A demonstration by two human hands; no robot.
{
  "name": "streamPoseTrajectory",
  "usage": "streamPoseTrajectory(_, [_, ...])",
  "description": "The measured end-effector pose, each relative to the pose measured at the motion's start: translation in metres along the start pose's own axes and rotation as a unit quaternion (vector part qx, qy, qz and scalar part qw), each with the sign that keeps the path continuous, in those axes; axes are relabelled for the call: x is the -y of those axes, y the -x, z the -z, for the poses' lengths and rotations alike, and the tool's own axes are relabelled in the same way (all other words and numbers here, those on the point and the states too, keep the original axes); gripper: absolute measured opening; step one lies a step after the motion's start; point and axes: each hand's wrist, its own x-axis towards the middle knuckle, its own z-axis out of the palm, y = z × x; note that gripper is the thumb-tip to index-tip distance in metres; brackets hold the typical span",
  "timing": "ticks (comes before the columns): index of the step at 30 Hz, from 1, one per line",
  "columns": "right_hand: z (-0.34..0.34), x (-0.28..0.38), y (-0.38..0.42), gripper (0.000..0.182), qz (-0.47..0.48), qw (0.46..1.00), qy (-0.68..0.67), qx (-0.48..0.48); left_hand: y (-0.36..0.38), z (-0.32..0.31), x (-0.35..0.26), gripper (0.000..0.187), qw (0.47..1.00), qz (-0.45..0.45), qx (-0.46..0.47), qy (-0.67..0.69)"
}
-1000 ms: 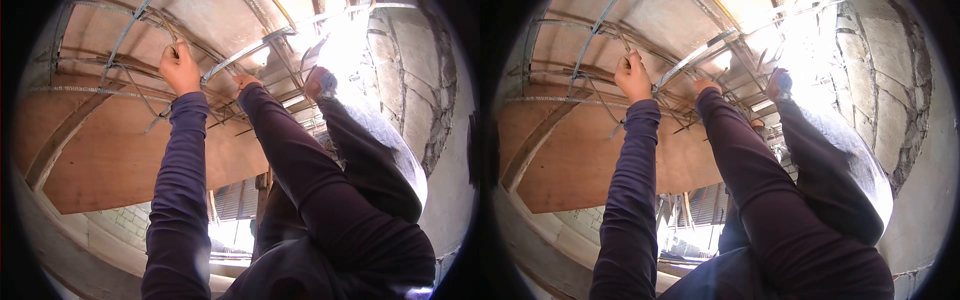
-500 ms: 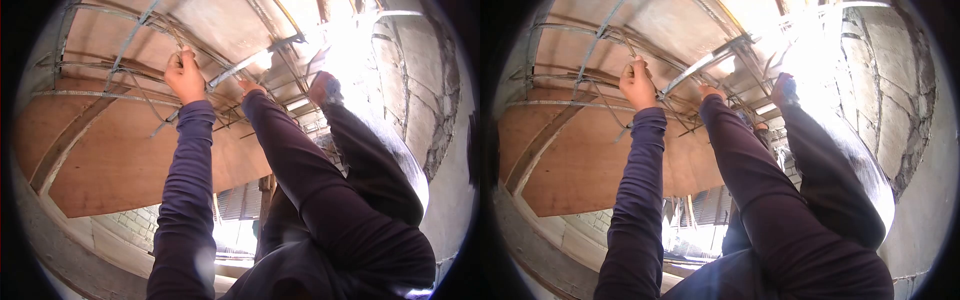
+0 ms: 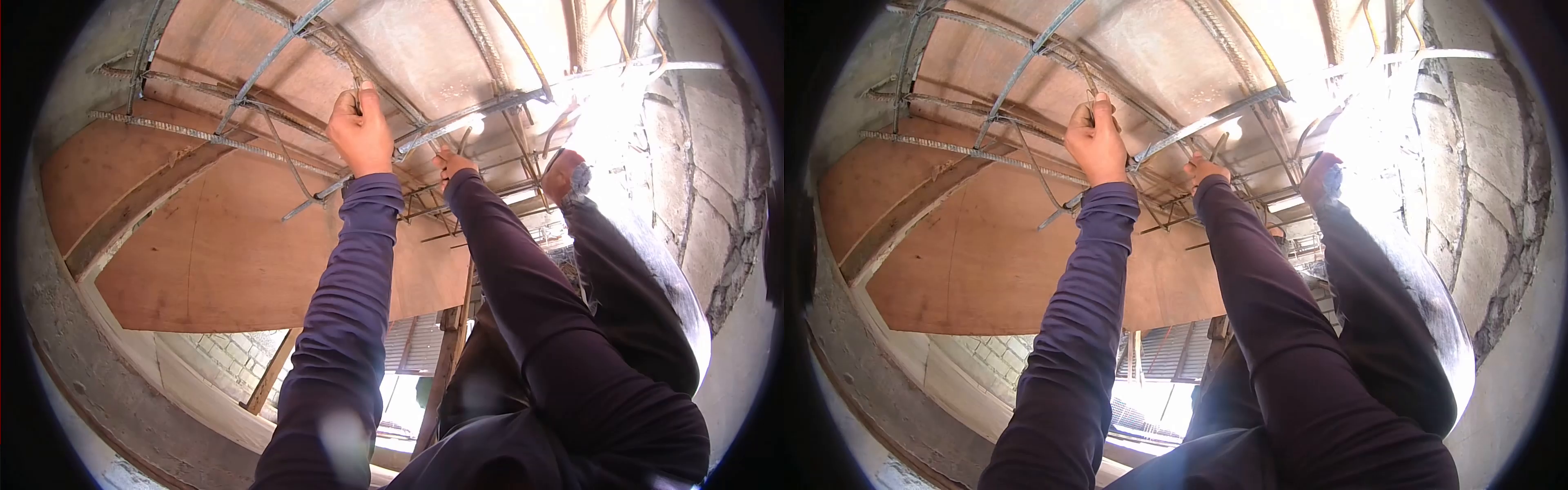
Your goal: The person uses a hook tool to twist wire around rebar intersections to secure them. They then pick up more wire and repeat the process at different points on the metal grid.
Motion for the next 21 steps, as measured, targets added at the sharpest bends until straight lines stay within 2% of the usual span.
streamPoseTrajectory(1, [0.002, 0.002, -0.004, 0.05, -0.027, 0.998, 0.05, 0.034, 0.0, 0.0, -0.002, 0.044, 1.0, 0.004, -0.003, 0.003])
streamPoseTrajectory(2, [0.001, 0.001, -0.01, 0.05, -0.027, 0.998, 0.049, 0.034, 0.001, 0.0, -0.004, 0.044, 1.0, 0.008, -0.005, 0.006])
streamPoseTrajectory(4, [-0.001, -0.006, -0.028, 0.052, 0.061, 0.961, 0.268, 0.019, -0.001, -0.001, 0.002, 0.04, 1.0, 0.013, -0.001, -0.004])
streamPoseTrajectory(5, [0.004, -0.018, -0.055, 0.052, 0.061, 0.961, 0.267, 0.018, -0.002, 0.0, 0.005, 0.038, 1.0, 0.018, 0.001, -0.014])
streamPoseTrajectory(6, [0.012, -0.033, -0.094, 0.032, 0.112, 0.984, 0.135, 0.022, -0.001, 0.0, 0.006, 0.038, 1.0, 0.017, 0.0, -0.013])
streamPoseTrajectory(7, [0.016, -0.039, -0.115, 0.021, 0.161, 0.987, -0.001, 0.027, -0.001, 0.0, 0.007, 0.038, 1.0, -0.001, -0.005, -0.016])
streamPoseTrajectory(8, [0.011, -0.029, -0.087, 0.021, 0.163, 0.986, -0.001, 0.027, -0.001, 0.0, 0.007, 0.038, 1.0, -0.017, -0.009, -0.02])
streamPoseTrajectory(9, [0.002, -0.012, -0.032, 0.029, 0.085, 0.996, -0.002, 0.04, -0.001, -0.001, 0.006, 0.038, 1.0, -0.018, -0.01, -0.019])
streamPoseTrajectory(10, [-0.004, 0.0, 0.004, 0.048, 0.006, 0.999, -0.003, 0.052, -0.001, -0.001, 0.005, 0.038, 1.0, -0.016, -0.015, -0.013])
streamPoseTrajectory(11, [-0.003, 0.002, 0.006, 0.048, 0.005, 0.999, -0.004, 0.05, 0.001, -0.001, 0.005, 0.038, 1.0, -0.012, -0.019, -0.009])
streamPoseTrajectory(13, [-0.003, 0.004, 0.011, 0.049, 0.037, 0.967, 0.248, 0.054, 0.001, -0.001, 0.007, 0.037, 1.0, -0.014, -0.02, -0.015])
streamPoseTrajectory(16, [-0.011, 0.007, 0.025, 0.046, 0.041, 0.979, 0.201, 0.019, -0.002, -0.001, 0.006, 0.036, 0.999, -0.036, -0.032, -0.021])
streamPoseTrajectory(19, [0.009, 0.0, 0.045, 0.053, 0.044, 0.989, 0.13, -0.054, 0.002, 0.0, 0.004, 0.036, 0.998, -0.04, -0.032, -0.027])
streamPoseTrajectory(20, [0.025, -0.006, 0.031, 0.053, 0.044, 0.988, 0.131, -0.064, 0.001, 0.001, 0.003, 0.036, 0.998, -0.037, -0.028, -0.036])
streamPoseTrajectory(21, [0.046, -0.016, 0.003, 0.059, 0.085, 0.966, 0.218, -0.111, 0.0, 0.001, 0.006, 0.037, 0.998, -0.03, -0.026, -0.047])
